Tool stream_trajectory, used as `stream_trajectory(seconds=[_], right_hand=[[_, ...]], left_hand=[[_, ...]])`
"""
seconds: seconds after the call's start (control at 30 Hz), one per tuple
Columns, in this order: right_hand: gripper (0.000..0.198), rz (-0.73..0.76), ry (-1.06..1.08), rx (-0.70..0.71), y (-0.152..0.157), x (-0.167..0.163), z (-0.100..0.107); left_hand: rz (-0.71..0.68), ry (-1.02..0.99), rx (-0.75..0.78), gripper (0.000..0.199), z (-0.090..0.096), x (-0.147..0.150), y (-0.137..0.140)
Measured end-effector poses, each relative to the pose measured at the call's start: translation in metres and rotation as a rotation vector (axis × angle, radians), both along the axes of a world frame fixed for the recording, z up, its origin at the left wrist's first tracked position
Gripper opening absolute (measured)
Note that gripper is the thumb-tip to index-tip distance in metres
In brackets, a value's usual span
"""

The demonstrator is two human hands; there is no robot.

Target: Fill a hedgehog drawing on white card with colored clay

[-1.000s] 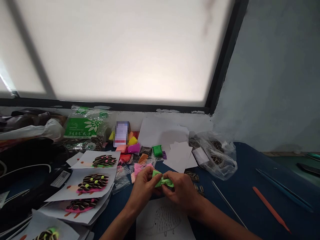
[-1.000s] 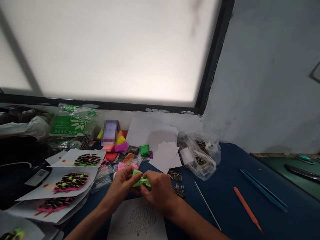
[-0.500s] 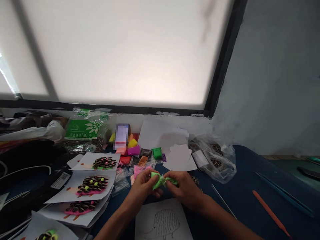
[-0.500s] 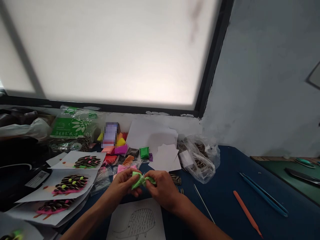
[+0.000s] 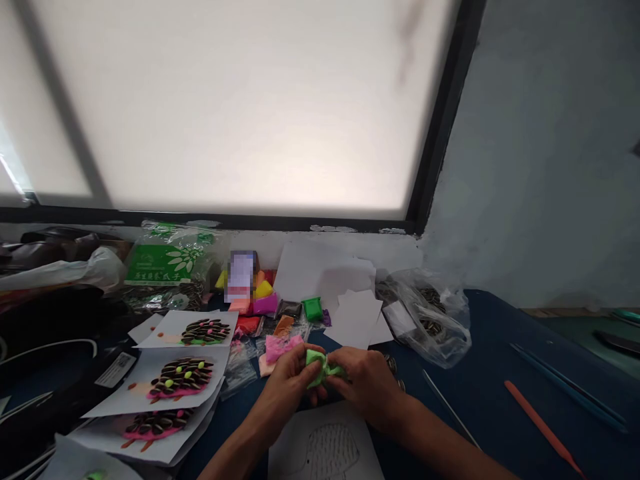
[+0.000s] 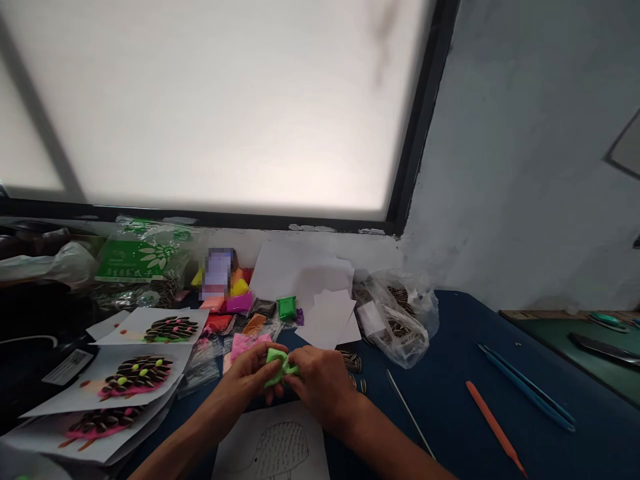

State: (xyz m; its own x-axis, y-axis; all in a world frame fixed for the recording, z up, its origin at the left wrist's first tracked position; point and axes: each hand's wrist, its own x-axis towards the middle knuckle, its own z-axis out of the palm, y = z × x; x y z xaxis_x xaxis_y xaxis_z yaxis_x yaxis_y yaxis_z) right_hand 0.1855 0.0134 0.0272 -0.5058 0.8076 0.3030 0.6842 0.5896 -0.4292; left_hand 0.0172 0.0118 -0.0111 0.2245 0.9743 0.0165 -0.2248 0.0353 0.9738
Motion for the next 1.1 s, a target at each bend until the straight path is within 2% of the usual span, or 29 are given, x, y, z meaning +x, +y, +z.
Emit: stream_trajectory(seconds=[0.33,0.47,0.57,0.7,0.83,0.97,1.1], right_hand=[[0.011,0.011,0.051,0.095,-0.001,0.001,0.0],[0.013,-0.075,0.127,0.088,0.003,0.004,0.004],[0.02,-0.062,0.154,0.037,0.005,0.004,0.007],[0.016,0.023,0.125,-0.024,0.005,0.005,0.009],[0.02,0.047,0.088,-0.04,0.003,0.004,0.005],[0.014,0.023,0.058,-0.011,-0.001,0.0,0.002],[0.006,-0.036,0.013,0.045,-0.005,-0.003,-0.001]], left_hand=[[-0.033,-0.012,-0.035,0.053,0.002,-0.004,0.007],[-0.05,0.013,-0.044,0.05,0.014,-0.008,0.006],[-0.031,-0.008,-0.062,0.048,0.017,-0.01,0.004],[0.002,-0.024,-0.06,0.047,0.012,-0.011,0.005],[-0.012,-0.026,-0.063,0.045,0.008,-0.009,0.004],[0.039,-0.044,-0.068,0.049,0.001,-0.002,0.002],[0.011,-0.047,-0.055,0.048,-0.005,0.002,0.003]])
